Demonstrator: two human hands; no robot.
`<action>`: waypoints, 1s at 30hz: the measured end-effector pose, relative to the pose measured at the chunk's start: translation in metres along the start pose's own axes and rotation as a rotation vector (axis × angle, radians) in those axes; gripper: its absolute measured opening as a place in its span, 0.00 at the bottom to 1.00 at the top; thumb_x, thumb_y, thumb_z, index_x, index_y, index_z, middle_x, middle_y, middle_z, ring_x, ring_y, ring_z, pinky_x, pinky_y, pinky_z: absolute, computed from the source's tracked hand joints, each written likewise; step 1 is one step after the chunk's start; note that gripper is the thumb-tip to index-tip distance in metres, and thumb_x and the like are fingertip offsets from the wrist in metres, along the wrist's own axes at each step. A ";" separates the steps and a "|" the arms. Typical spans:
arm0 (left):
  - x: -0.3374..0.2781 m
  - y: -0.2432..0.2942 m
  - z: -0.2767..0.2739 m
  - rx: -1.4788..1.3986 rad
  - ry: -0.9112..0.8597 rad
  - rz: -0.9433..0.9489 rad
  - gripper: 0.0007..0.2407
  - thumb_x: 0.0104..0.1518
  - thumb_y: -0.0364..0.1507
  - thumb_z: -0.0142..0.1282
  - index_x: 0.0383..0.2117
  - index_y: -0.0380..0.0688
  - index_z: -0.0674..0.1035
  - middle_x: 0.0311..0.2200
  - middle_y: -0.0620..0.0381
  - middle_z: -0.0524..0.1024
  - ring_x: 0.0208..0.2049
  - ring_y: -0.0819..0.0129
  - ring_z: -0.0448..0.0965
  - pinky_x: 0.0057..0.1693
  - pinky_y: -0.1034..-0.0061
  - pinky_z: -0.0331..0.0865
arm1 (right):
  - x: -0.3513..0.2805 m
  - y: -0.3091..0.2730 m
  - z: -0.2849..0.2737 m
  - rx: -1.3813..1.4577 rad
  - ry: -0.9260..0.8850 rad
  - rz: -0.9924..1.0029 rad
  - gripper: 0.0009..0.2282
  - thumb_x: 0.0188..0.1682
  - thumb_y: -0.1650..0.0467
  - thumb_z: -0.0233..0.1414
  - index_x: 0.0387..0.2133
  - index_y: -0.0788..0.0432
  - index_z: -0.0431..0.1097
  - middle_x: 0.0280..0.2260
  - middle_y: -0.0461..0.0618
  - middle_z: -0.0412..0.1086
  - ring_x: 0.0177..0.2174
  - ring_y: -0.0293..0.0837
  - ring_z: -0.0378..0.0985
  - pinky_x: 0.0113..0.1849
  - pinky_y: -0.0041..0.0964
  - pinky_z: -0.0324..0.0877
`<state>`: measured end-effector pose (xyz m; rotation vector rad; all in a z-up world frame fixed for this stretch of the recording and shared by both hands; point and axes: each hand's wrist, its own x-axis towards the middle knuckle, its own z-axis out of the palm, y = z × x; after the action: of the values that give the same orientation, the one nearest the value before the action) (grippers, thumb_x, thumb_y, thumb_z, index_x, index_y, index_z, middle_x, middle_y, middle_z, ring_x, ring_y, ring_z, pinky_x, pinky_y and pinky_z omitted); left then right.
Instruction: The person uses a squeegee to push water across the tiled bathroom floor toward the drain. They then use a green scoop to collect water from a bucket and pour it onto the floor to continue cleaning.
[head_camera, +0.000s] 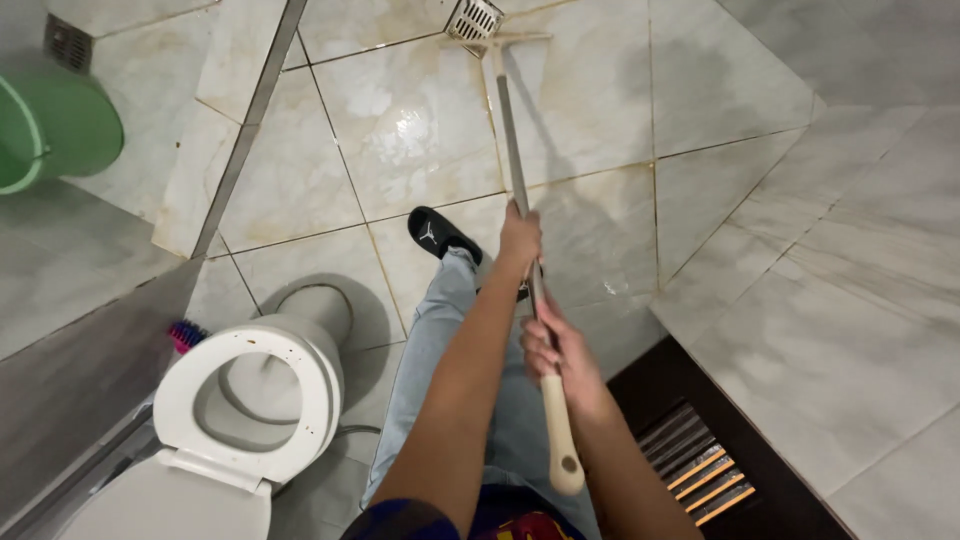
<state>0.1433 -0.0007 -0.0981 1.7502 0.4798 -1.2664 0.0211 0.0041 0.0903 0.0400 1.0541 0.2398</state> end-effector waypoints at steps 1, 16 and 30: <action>0.012 -0.001 0.003 -0.009 0.012 0.028 0.27 0.63 0.34 0.48 0.69 0.45 0.59 0.37 0.40 0.76 0.29 0.55 0.81 0.32 0.62 0.77 | 0.003 -0.006 0.009 0.062 -0.017 -0.089 0.09 0.56 0.60 0.51 0.38 0.44 0.58 0.14 0.36 0.51 0.07 0.32 0.54 0.07 0.25 0.51; -0.106 -0.105 0.024 -0.235 -0.148 -0.155 0.26 0.67 0.32 0.43 0.72 0.44 0.52 0.22 0.52 0.71 0.16 0.67 0.69 0.17 0.75 0.68 | -0.094 0.066 -0.038 -0.022 0.159 -0.195 0.27 0.57 0.72 0.45 0.70 0.44 0.48 0.14 0.43 0.58 0.06 0.35 0.55 0.07 0.27 0.52; -0.097 -0.003 0.020 -0.210 -0.085 0.148 0.26 0.65 0.29 0.44 0.69 0.33 0.58 0.39 0.36 0.75 0.25 0.64 0.72 0.24 0.71 0.69 | -0.086 0.027 0.022 -0.212 0.123 -0.371 0.17 0.58 0.68 0.45 0.61 0.49 0.58 0.12 0.45 0.57 0.05 0.33 0.57 0.06 0.26 0.52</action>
<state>0.0912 0.0023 -0.0143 1.5213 0.4116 -1.1380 -0.0047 0.0140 0.1788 -0.3627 1.1321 0.0161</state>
